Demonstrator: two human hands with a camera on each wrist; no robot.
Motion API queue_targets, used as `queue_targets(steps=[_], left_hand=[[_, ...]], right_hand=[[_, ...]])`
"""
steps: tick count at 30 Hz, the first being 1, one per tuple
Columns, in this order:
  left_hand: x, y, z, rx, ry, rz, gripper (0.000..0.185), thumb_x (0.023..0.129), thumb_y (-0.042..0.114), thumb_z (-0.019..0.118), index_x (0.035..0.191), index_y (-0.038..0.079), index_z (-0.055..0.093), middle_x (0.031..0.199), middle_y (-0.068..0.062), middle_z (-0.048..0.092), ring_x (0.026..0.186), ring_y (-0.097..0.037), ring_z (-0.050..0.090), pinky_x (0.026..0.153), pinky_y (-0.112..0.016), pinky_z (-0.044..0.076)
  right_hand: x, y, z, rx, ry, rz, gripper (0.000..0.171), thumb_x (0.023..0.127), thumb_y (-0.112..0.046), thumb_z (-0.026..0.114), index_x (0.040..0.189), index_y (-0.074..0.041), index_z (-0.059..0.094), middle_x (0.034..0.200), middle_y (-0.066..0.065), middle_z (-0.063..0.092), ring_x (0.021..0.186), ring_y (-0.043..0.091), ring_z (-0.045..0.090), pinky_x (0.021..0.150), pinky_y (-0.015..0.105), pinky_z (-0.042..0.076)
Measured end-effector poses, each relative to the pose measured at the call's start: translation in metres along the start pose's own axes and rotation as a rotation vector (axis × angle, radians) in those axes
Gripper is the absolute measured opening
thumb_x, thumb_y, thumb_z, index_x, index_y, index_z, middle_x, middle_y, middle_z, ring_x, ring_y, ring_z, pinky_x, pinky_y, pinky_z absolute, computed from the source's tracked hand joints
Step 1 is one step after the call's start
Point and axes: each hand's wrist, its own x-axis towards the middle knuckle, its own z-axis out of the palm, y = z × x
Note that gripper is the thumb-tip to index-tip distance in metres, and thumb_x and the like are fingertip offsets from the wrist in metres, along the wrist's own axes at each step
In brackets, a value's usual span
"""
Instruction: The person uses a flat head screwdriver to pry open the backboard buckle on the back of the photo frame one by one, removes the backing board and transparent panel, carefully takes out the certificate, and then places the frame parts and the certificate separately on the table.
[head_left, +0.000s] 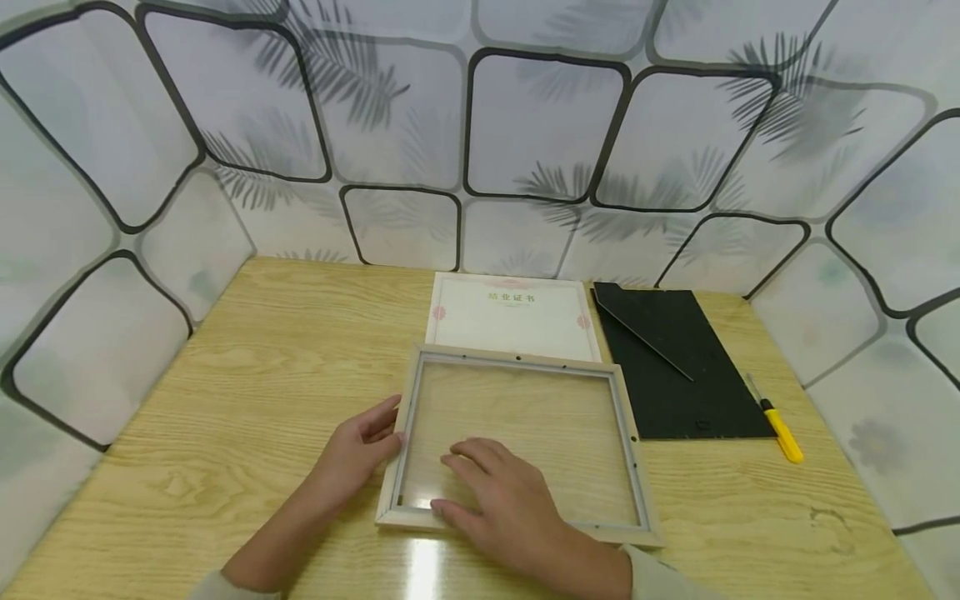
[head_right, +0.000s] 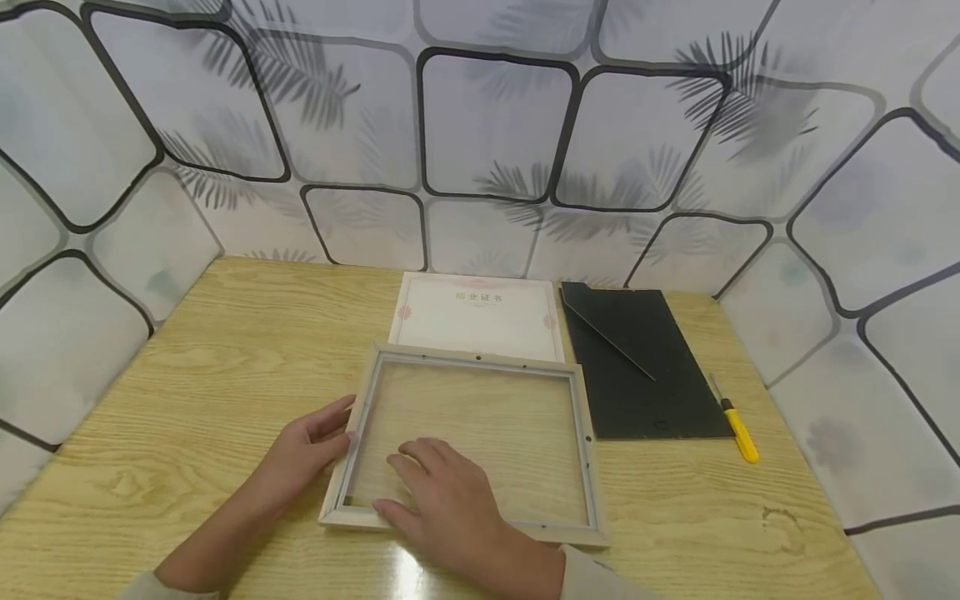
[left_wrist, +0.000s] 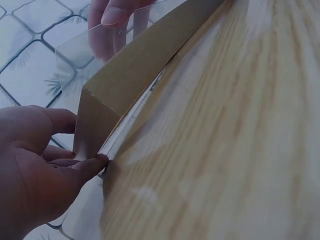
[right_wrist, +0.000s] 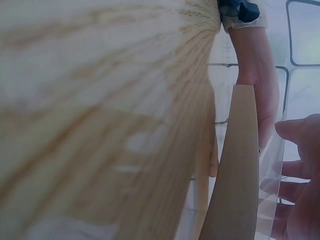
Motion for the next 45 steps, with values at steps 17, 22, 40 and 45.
queue_targets(steps=[17, 22, 40, 45], left_hand=[[-0.001, -0.001, 0.003, 0.123, 0.073, 0.056, 0.052, 0.097, 0.007, 0.064, 0.145, -0.005, 0.049, 0.149, -0.02, 0.05, 0.136, -0.032, 0.051, 0.106, -0.031, 0.048], [-0.001, -0.002, 0.004, 0.125, 0.064, 0.062, 0.053, 0.097, 0.005, 0.064, 0.146, -0.006, 0.047, 0.148, -0.022, 0.05, 0.135, -0.034, 0.051, 0.105, -0.031, 0.049], [-0.007, 0.007, 0.007, 0.278, 0.085, 0.015, 0.054, 0.097, 0.012, 0.065, 0.147, -0.001, 0.048, 0.143, -0.019, 0.056, 0.131, -0.032, 0.057, 0.104, -0.036, 0.051], [-0.01, 0.009, 0.009, 0.295, 0.088, 0.011, 0.055, 0.095, 0.01, 0.065, 0.146, -0.003, 0.049, 0.142, -0.02, 0.057, 0.13, -0.032, 0.058, 0.103, -0.034, 0.052]], right_hand=[[0.002, -0.001, 0.001, 0.076, 0.002, 0.023, 0.045, 0.091, -0.046, 0.074, 0.121, -0.012, 0.071, 0.12, -0.003, 0.068, 0.114, 0.014, 0.064, 0.086, 0.034, 0.062], [0.002, 0.0, 0.001, 0.078, 0.035, 0.002, 0.043, 0.091, -0.044, 0.074, 0.118, -0.011, 0.072, 0.118, -0.002, 0.069, 0.113, 0.014, 0.065, 0.084, 0.035, 0.062], [0.014, 0.009, -0.027, 0.154, 0.308, -0.101, 0.032, 0.097, -0.036, 0.069, 0.114, -0.009, 0.072, 0.112, 0.002, 0.072, 0.104, 0.017, 0.071, 0.089, 0.03, 0.06], [0.017, 0.01, -0.036, 0.192, 0.349, -0.129, 0.028, 0.098, -0.031, 0.068, 0.114, -0.008, 0.071, 0.111, 0.003, 0.072, 0.102, 0.019, 0.072, 0.089, 0.03, 0.061]])
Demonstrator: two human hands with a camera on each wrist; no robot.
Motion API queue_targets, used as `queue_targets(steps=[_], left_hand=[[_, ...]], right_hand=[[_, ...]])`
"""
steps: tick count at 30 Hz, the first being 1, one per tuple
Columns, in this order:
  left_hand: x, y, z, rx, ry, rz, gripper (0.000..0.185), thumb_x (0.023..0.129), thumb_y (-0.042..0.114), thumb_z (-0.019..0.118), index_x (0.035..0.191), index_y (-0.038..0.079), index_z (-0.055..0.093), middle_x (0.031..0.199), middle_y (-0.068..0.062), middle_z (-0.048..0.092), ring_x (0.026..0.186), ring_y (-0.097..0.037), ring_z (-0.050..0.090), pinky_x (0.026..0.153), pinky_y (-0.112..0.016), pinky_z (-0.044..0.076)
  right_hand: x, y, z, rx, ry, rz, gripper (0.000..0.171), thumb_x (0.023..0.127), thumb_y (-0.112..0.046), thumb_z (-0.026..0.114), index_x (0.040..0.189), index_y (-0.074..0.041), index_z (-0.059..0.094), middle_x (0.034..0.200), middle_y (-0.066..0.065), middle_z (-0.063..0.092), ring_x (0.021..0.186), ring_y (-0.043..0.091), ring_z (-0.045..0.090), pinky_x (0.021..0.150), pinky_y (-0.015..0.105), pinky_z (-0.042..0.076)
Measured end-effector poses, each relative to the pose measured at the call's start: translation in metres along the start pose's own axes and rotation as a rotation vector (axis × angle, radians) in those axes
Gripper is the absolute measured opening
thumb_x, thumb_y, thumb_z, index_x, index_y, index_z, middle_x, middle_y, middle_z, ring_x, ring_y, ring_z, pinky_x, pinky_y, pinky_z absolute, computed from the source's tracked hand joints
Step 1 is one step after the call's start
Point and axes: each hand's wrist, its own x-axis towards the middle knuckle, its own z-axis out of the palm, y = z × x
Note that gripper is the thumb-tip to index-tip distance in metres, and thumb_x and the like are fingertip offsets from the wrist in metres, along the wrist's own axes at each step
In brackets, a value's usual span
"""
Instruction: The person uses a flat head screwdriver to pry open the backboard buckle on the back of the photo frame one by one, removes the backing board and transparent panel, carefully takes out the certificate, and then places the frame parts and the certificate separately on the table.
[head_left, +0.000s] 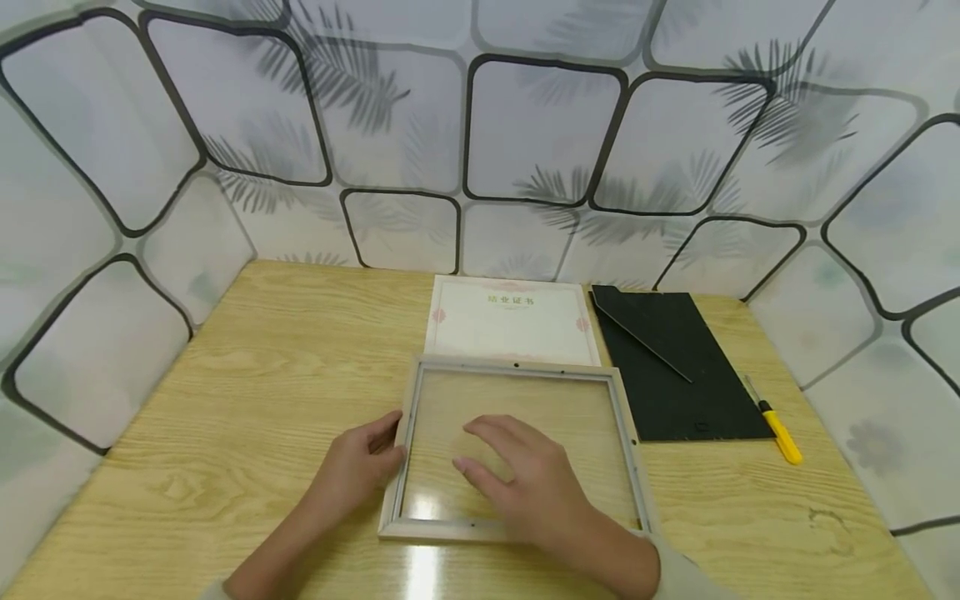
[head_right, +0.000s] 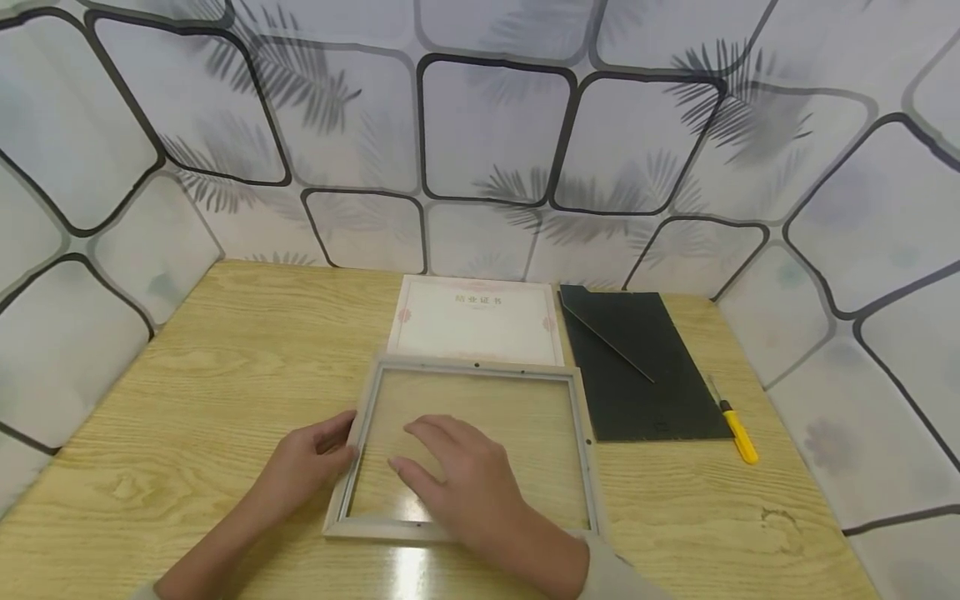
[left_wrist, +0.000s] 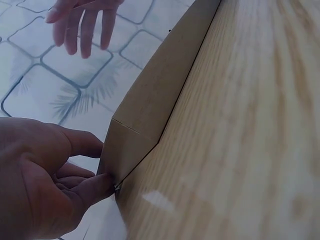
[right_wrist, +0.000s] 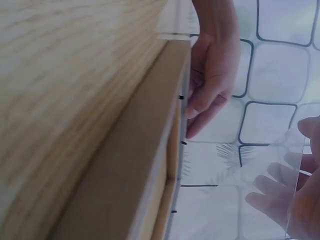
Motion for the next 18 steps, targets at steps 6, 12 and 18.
queue_targets(steps=[6, 12, 18], left_hand=[[-0.002, 0.003, -0.002, -0.025, -0.018, -0.007, 0.056, 0.096, 0.01, 0.065, 0.147, -0.003, 0.048, 0.143, -0.021, 0.056, 0.132, -0.033, 0.056, 0.102, -0.031, 0.053], [-0.001, 0.003, -0.002, -0.012, -0.023, -0.007, 0.055, 0.096, 0.01, 0.065, 0.147, -0.002, 0.047, 0.144, -0.021, 0.055, 0.132, -0.033, 0.056, 0.101, -0.03, 0.053], [-0.001, 0.001, -0.001, 0.004, -0.017, -0.003, 0.055, 0.096, 0.01, 0.065, 0.147, -0.002, 0.047, 0.144, -0.021, 0.055, 0.132, -0.034, 0.056, 0.102, -0.031, 0.053]], right_hand=[[0.01, 0.0, -0.019, 0.037, 0.028, 0.045, 0.028, 0.101, -0.027, 0.064, 0.118, -0.006, 0.07, 0.113, 0.006, 0.073, 0.105, 0.021, 0.071, 0.093, 0.029, 0.059], [0.02, 0.002, -0.04, 0.05, 0.118, 0.077, 0.029, 0.102, -0.028, 0.063, 0.117, -0.005, 0.071, 0.111, 0.008, 0.074, 0.1, 0.021, 0.071, 0.092, 0.018, 0.056], [0.026, 0.004, -0.062, 0.103, 0.182, 0.162, 0.028, 0.093, -0.007, 0.072, 0.12, -0.002, 0.07, 0.112, 0.01, 0.074, 0.107, 0.016, 0.07, 0.092, 0.021, 0.057]])
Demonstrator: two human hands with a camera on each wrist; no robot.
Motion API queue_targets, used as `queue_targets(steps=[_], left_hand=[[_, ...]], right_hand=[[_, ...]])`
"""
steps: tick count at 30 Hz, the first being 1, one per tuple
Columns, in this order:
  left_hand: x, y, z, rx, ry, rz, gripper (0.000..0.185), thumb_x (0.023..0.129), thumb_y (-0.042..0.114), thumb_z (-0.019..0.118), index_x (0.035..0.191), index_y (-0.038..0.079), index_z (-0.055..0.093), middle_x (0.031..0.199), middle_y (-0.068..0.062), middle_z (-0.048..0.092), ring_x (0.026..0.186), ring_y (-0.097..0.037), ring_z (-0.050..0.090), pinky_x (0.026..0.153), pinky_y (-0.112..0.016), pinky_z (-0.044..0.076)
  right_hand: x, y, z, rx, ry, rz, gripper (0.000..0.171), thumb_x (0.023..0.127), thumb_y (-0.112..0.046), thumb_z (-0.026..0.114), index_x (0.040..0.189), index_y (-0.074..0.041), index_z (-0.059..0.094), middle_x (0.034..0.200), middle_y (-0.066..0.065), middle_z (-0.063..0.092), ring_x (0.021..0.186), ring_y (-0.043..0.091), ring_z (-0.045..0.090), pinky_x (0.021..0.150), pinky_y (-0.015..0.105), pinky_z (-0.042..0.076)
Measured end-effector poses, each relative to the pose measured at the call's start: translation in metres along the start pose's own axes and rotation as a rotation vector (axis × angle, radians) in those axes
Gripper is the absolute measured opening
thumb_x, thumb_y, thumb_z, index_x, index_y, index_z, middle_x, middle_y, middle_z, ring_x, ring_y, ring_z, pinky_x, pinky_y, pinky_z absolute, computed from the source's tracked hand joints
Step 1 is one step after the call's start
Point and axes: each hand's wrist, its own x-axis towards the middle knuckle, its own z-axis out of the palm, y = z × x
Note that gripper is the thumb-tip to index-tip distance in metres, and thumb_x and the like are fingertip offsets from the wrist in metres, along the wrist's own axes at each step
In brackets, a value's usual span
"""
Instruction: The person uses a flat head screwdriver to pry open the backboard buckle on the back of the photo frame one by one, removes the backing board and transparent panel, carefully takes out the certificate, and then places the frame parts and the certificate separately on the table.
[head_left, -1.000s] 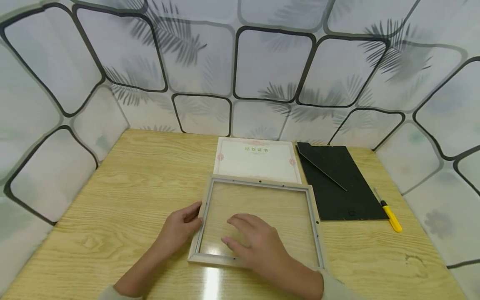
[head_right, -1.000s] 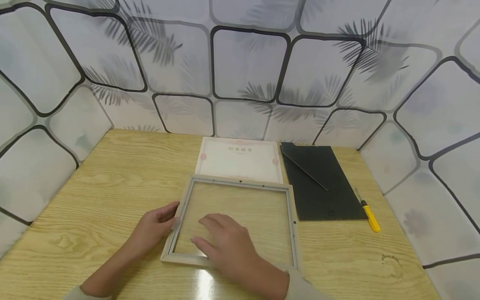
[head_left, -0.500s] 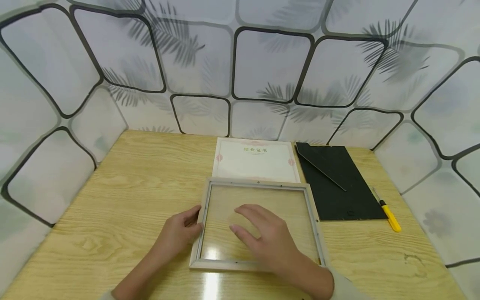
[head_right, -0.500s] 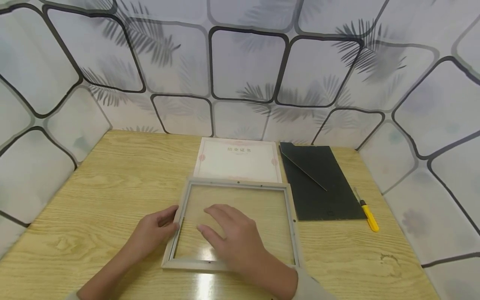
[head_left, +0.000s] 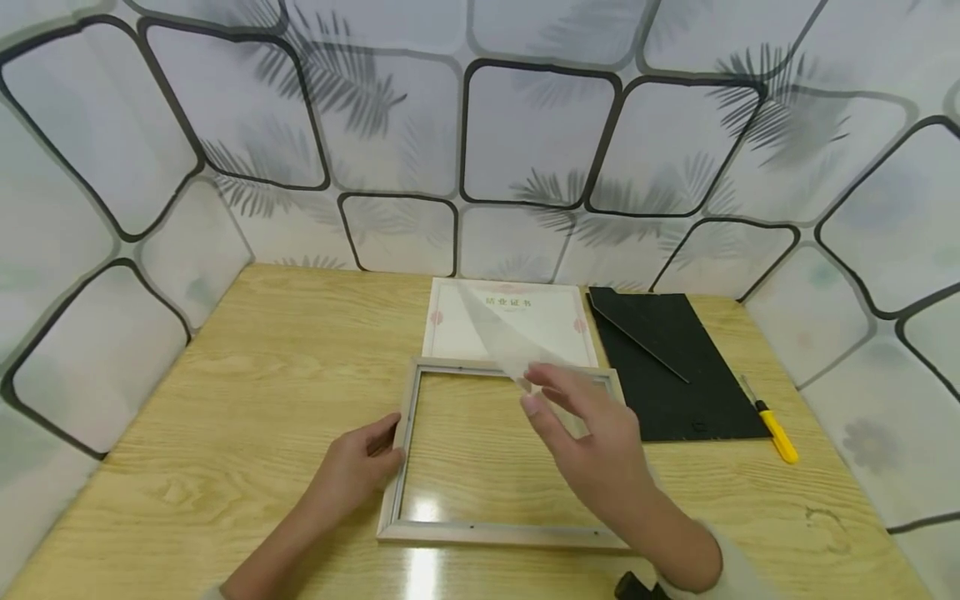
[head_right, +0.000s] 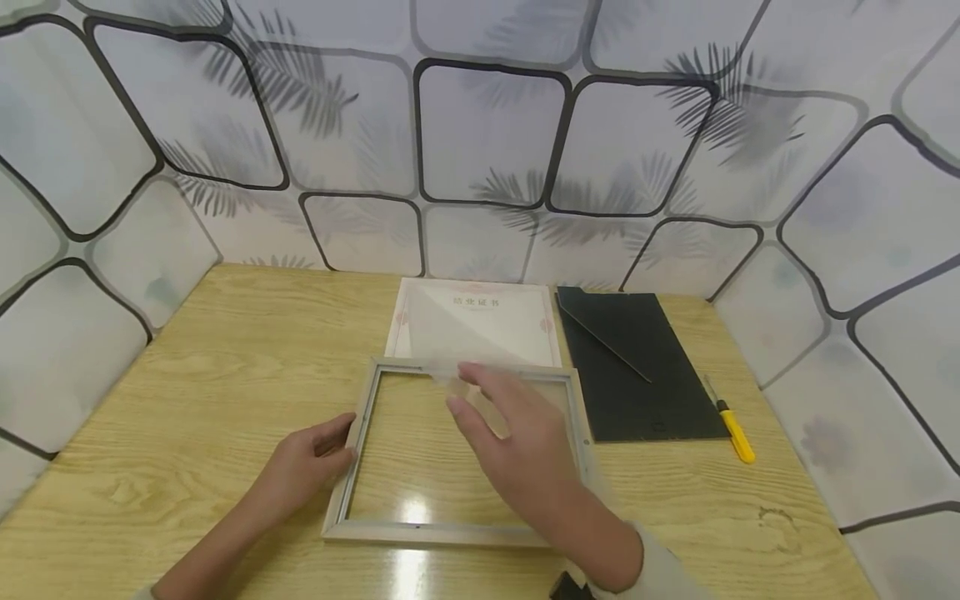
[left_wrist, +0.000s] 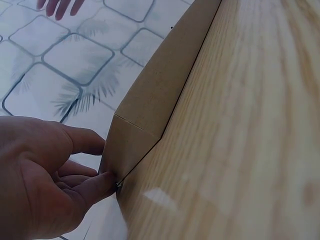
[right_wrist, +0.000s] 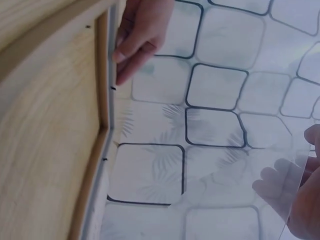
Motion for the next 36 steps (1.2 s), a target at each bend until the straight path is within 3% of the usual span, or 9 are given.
queue_targets(steps=[3, 6, 12, 14, 18, 22, 29, 36], left_hand=[[0.0, 0.0, 0.001, 0.002, 0.004, -0.01, 0.056, 0.096, 0.01, 0.065, 0.148, -0.001, 0.047, 0.144, -0.02, 0.055, 0.132, -0.033, 0.056, 0.102, -0.031, 0.053], [0.0, 0.0, 0.001, -0.006, 0.005, -0.011, 0.056, 0.096, 0.009, 0.065, 0.147, -0.002, 0.047, 0.144, -0.021, 0.055, 0.132, -0.033, 0.056, 0.101, -0.03, 0.053], [-0.002, 0.001, 0.0, -0.008, 0.006, 0.0, 0.055, 0.095, 0.006, 0.065, 0.147, -0.004, 0.047, 0.142, -0.024, 0.056, 0.13, -0.036, 0.057, 0.098, -0.028, 0.055], [-0.002, 0.001, 0.0, -0.007, 0.005, -0.004, 0.055, 0.095, 0.006, 0.065, 0.147, -0.003, 0.047, 0.142, -0.024, 0.056, 0.131, -0.036, 0.057, 0.098, -0.028, 0.055], [-0.001, 0.001, 0.001, -0.013, 0.001, -0.022, 0.056, 0.095, 0.007, 0.065, 0.148, -0.002, 0.047, 0.143, -0.023, 0.056, 0.131, -0.035, 0.056, 0.098, -0.027, 0.055], [-0.001, 0.001, 0.001, -0.02, -0.007, -0.029, 0.056, 0.096, 0.007, 0.064, 0.148, -0.001, 0.046, 0.144, -0.023, 0.055, 0.132, -0.036, 0.056, 0.097, -0.026, 0.056], [-0.001, 0.001, 0.001, -0.046, -0.024, -0.031, 0.056, 0.096, 0.007, 0.064, 0.149, -0.001, 0.045, 0.145, -0.024, 0.053, 0.133, -0.037, 0.055, 0.097, -0.025, 0.055], [-0.001, 0.002, 0.0, -0.045, -0.023, -0.04, 0.057, 0.097, 0.008, 0.064, 0.149, -0.002, 0.045, 0.144, -0.024, 0.054, 0.132, -0.036, 0.055, 0.098, -0.025, 0.055]], right_hand=[[0.005, 0.001, -0.011, 0.049, 0.045, 0.039, 0.037, 0.087, 0.005, 0.072, 0.124, 0.0, 0.068, 0.111, 0.014, 0.074, 0.108, 0.009, 0.069, 0.089, 0.023, 0.059], [0.01, 0.002, -0.023, 0.057, 0.106, 0.051, 0.038, 0.088, 0.007, 0.07, 0.125, 0.002, 0.067, 0.11, 0.016, 0.074, 0.107, 0.004, 0.068, 0.087, 0.019, 0.059], [0.016, 0.006, -0.045, 0.027, 0.234, 0.117, 0.033, 0.095, -0.002, 0.067, 0.128, 0.002, 0.066, 0.109, -0.011, 0.072, 0.097, -0.001, 0.068, 0.079, 0.009, 0.054], [0.017, 0.009, -0.051, 0.1, 0.279, 0.11, 0.033, 0.096, 0.003, 0.064, 0.129, 0.007, 0.064, 0.108, -0.01, 0.073, 0.096, 0.004, 0.07, 0.081, 0.011, 0.055], [0.02, 0.018, -0.063, 0.364, 0.366, 0.064, 0.033, 0.096, 0.013, 0.055, 0.129, 0.015, 0.058, 0.107, 0.008, 0.075, 0.099, 0.017, 0.073, 0.087, 0.022, 0.06], [0.02, 0.026, -0.077, 0.517, 0.469, 0.071, 0.036, 0.097, 0.015, 0.051, 0.132, 0.013, 0.055, 0.107, 0.018, 0.074, 0.098, 0.024, 0.074, 0.088, 0.03, 0.061], [0.018, 0.038, -0.102, 0.503, 0.704, 0.136, 0.05, 0.097, 0.007, 0.057, 0.145, 0.003, 0.044, 0.103, 0.023, 0.072, 0.089, 0.027, 0.076, 0.08, 0.03, 0.063], [0.013, 0.045, -0.113, 0.434, 0.844, 0.153, 0.063, 0.096, 0.004, 0.058, 0.154, -0.002, 0.033, 0.106, 0.026, 0.07, 0.085, 0.028, 0.075, 0.076, 0.028, 0.064]])
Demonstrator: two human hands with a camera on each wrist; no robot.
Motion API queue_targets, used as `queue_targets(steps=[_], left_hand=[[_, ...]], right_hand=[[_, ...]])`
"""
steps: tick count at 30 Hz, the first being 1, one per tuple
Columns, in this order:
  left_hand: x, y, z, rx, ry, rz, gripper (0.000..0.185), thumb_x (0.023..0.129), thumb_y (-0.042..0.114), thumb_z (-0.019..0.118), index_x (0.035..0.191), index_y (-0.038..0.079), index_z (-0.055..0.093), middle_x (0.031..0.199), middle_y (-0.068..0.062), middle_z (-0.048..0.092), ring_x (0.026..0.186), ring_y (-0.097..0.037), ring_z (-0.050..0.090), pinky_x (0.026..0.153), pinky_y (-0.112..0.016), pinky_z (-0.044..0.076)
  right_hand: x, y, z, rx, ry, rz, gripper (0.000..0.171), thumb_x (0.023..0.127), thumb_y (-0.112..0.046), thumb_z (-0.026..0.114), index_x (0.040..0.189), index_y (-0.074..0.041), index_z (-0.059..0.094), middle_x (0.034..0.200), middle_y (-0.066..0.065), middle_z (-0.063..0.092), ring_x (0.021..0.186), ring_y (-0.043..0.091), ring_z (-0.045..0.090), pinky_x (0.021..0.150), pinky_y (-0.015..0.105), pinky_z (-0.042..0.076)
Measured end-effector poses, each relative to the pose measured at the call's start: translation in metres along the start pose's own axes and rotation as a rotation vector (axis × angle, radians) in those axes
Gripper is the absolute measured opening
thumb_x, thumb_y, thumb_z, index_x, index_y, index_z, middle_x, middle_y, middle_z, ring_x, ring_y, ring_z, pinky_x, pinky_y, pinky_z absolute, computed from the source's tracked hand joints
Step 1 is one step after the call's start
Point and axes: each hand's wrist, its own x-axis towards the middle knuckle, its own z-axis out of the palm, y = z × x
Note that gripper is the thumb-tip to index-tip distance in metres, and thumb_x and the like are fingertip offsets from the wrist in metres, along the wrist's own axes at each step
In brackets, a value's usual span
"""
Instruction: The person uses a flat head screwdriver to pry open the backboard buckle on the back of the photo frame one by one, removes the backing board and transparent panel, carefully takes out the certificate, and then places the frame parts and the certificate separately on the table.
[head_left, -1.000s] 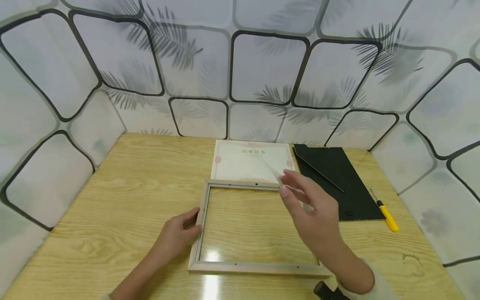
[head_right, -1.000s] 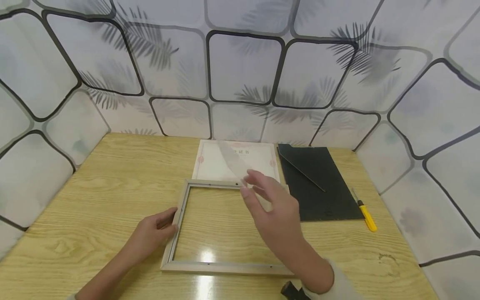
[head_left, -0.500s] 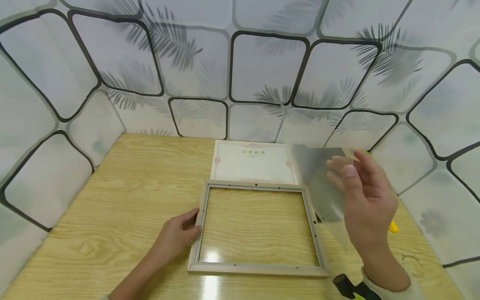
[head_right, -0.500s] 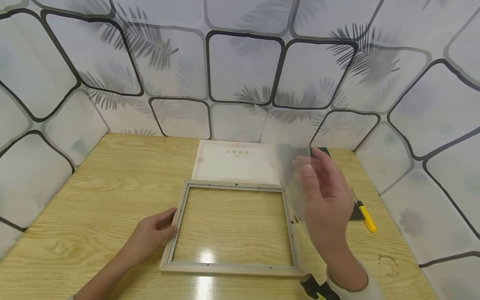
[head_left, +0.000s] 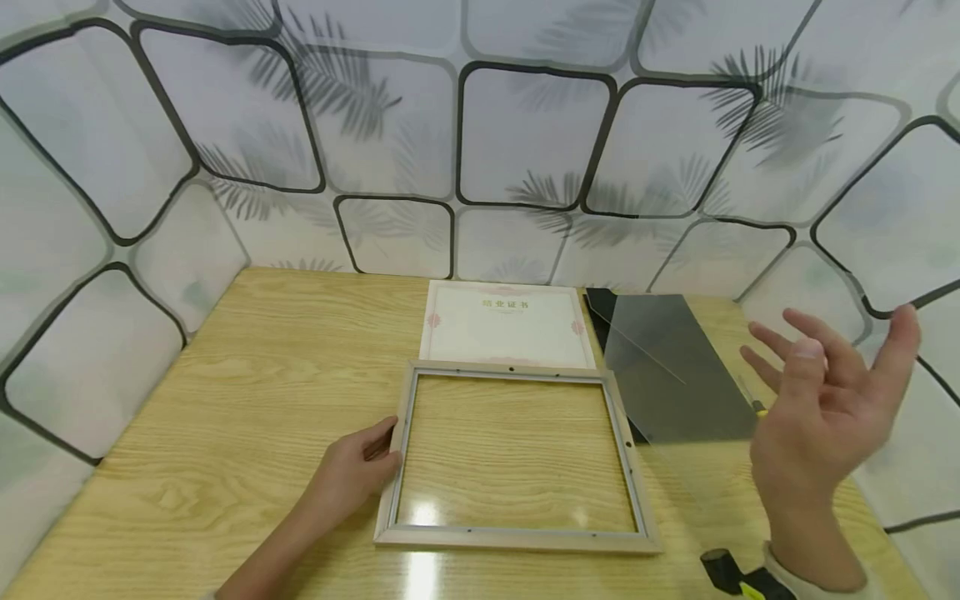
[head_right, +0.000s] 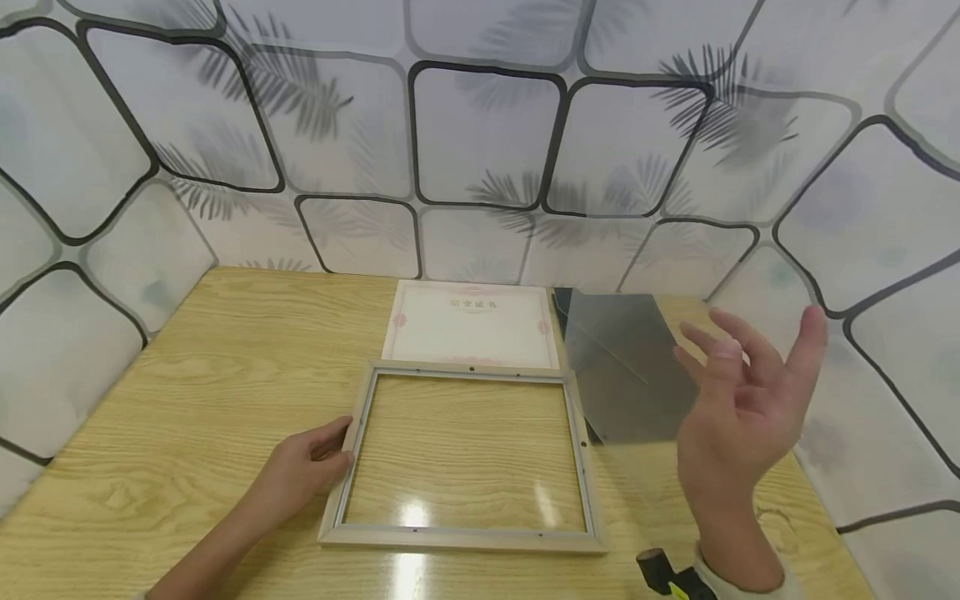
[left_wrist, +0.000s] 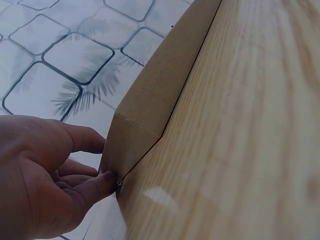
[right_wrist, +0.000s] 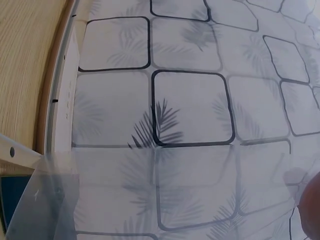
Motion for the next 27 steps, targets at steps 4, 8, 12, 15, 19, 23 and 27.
queue_targets(steps=[4, 8, 12, 15, 19, 23, 27], left_hand=[[0.0, 0.001, 0.0, 0.006, -0.003, -0.004, 0.056, 0.097, 0.009, 0.064, 0.149, -0.001, 0.045, 0.144, -0.024, 0.055, 0.132, -0.036, 0.056, 0.098, -0.025, 0.055], [0.0, 0.001, 0.0, 0.003, -0.005, -0.008, 0.057, 0.097, 0.009, 0.064, 0.149, -0.001, 0.045, 0.144, -0.024, 0.054, 0.132, -0.036, 0.056, 0.098, -0.025, 0.055], [0.0, 0.001, 0.0, -0.004, -0.008, -0.013, 0.057, 0.097, 0.01, 0.065, 0.15, 0.0, 0.045, 0.145, -0.024, 0.054, 0.133, -0.036, 0.055, 0.098, -0.025, 0.055], [0.0, 0.001, -0.001, -0.008, -0.016, -0.01, 0.058, 0.097, 0.01, 0.065, 0.15, 0.0, 0.044, 0.146, -0.025, 0.053, 0.134, -0.037, 0.054, 0.099, -0.025, 0.054], [-0.001, 0.0, -0.002, -0.007, -0.025, -0.002, 0.059, 0.098, 0.013, 0.064, 0.151, -0.001, 0.042, 0.147, -0.025, 0.05, 0.135, -0.038, 0.052, 0.1, -0.026, 0.054], [-0.002, -0.001, -0.003, -0.001, -0.026, 0.007, 0.059, 0.099, 0.015, 0.064, 0.151, 0.0, 0.042, 0.147, -0.024, 0.051, 0.135, -0.037, 0.053, 0.1, -0.027, 0.054], [-0.001, -0.001, -0.002, 0.0, -0.027, 0.005, 0.059, 0.098, 0.016, 0.064, 0.151, 0.0, 0.043, 0.147, -0.024, 0.052, 0.134, -0.037, 0.053, 0.099, -0.027, 0.054]], right_hand=[[0.0, -0.002, -0.005, -0.089, 0.05, -0.035, 0.058, 0.097, 0.004, 0.055, 0.153, 0.0, 0.038, 0.108, 0.024, 0.069, 0.081, 0.022, 0.076, 0.072, 0.024, 0.063], [-0.001, 0.001, -0.014, -0.194, 0.038, -0.08, 0.042, 0.098, 0.006, 0.052, 0.14, 0.007, 0.054, 0.107, 0.019, 0.069, 0.08, 0.016, 0.076, 0.071, 0.02, 0.062], [0.0, 0.006, -0.024, -0.338, 0.015, -0.119, 0.028, 0.099, 0.007, 0.048, 0.12, 0.013, 0.067, 0.105, 0.012, 0.067, 0.081, 0.01, 0.075, 0.072, 0.018, 0.061], [0.005, 0.01, -0.032, -0.439, 0.016, -0.095, 0.028, 0.101, 0.004, 0.047, 0.116, 0.01, 0.071, 0.106, 0.009, 0.066, 0.083, 0.008, 0.075, 0.073, 0.017, 0.06], [0.011, 0.016, -0.046, -0.473, -0.028, -0.035, 0.031, 0.101, 0.003, 0.047, 0.124, 0.004, 0.068, 0.112, 0.008, 0.063, 0.089, 0.009, 0.075, 0.076, 0.019, 0.06], [0.019, 0.02, -0.059, -0.433, -0.088, 0.092, 0.038, 0.098, 0.007, 0.048, 0.133, 0.002, 0.063, 0.119, 0.009, 0.058, 0.095, 0.01, 0.074, 0.08, 0.018, 0.059], [0.032, 0.018, -0.075, -0.479, -0.211, 0.343, 0.055, 0.099, 0.008, 0.045, 0.15, -0.011, 0.047, 0.14, 0.003, 0.05, 0.108, 0.003, 0.068, 0.084, 0.011, 0.054]])
